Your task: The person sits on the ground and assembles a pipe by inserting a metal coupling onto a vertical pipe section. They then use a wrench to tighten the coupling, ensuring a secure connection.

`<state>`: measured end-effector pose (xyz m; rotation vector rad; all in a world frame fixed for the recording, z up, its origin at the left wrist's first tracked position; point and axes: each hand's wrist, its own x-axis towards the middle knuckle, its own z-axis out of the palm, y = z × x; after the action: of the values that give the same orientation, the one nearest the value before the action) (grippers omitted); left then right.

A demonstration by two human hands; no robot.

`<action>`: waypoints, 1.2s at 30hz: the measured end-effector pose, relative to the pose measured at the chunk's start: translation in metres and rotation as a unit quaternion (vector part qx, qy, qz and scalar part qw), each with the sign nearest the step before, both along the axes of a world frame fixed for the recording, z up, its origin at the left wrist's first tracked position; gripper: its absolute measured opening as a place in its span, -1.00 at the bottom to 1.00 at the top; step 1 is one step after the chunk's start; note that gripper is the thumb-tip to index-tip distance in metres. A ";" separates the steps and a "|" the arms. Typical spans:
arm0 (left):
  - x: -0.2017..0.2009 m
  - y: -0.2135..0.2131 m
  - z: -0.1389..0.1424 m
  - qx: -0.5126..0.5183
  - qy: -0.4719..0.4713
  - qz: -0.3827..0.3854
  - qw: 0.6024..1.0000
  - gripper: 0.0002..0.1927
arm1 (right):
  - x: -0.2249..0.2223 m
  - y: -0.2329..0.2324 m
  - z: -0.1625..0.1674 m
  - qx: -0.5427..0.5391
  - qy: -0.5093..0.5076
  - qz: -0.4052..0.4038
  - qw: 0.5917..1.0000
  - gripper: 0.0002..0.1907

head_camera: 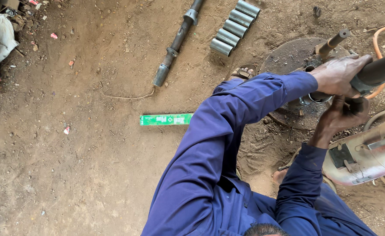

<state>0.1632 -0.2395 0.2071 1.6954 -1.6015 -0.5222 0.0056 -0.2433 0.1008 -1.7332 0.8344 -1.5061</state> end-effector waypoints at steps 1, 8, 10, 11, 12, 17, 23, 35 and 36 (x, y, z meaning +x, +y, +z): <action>0.000 0.000 0.000 0.002 -0.001 0.000 1.000 -0.03 | 0.000 0.000 0.000 0.004 0.000 0.000 1.000 -0.58; -0.002 -0.002 -0.003 -0.008 -0.005 0.004 1.000 -0.06 | -0.002 -0.002 -0.005 0.002 -0.019 0.004 1.000 -0.62; -0.002 -0.002 -0.004 -0.007 0.000 0.001 1.000 -0.08 | -0.002 -0.002 -0.005 0.001 -0.019 -0.001 1.000 -0.61; -0.002 -0.002 -0.003 -0.006 0.002 0.000 1.000 -0.08 | -0.001 -0.003 -0.005 -0.005 -0.020 0.000 1.000 -0.62; -0.001 -0.002 -0.003 -0.006 0.001 -0.002 1.000 -0.08 | -0.001 -0.003 -0.004 -0.011 -0.021 0.000 1.000 -0.63; 0.000 0.000 -0.001 0.002 0.002 -0.005 1.000 -0.05 | -0.001 -0.001 -0.002 -0.013 -0.003 -0.009 1.000 -0.65; -0.002 -0.002 0.007 0.044 0.056 -0.036 0.997 -0.02 | -0.004 -0.003 -0.010 0.035 -0.053 0.029 0.998 -0.71; 0.003 0.008 0.021 -0.067 0.061 0.011 0.996 0.08 | -0.007 -0.018 -0.028 0.004 -0.051 0.052 0.997 -0.60; 0.002 0.006 0.021 -0.075 0.054 0.017 0.996 0.08 | -0.007 -0.018 -0.028 0.008 -0.051 0.050 0.997 -0.59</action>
<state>0.1653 -0.2334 0.2283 1.5537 -1.4943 -0.4584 -0.0018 -0.2615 0.0728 -1.6468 0.6969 -1.5031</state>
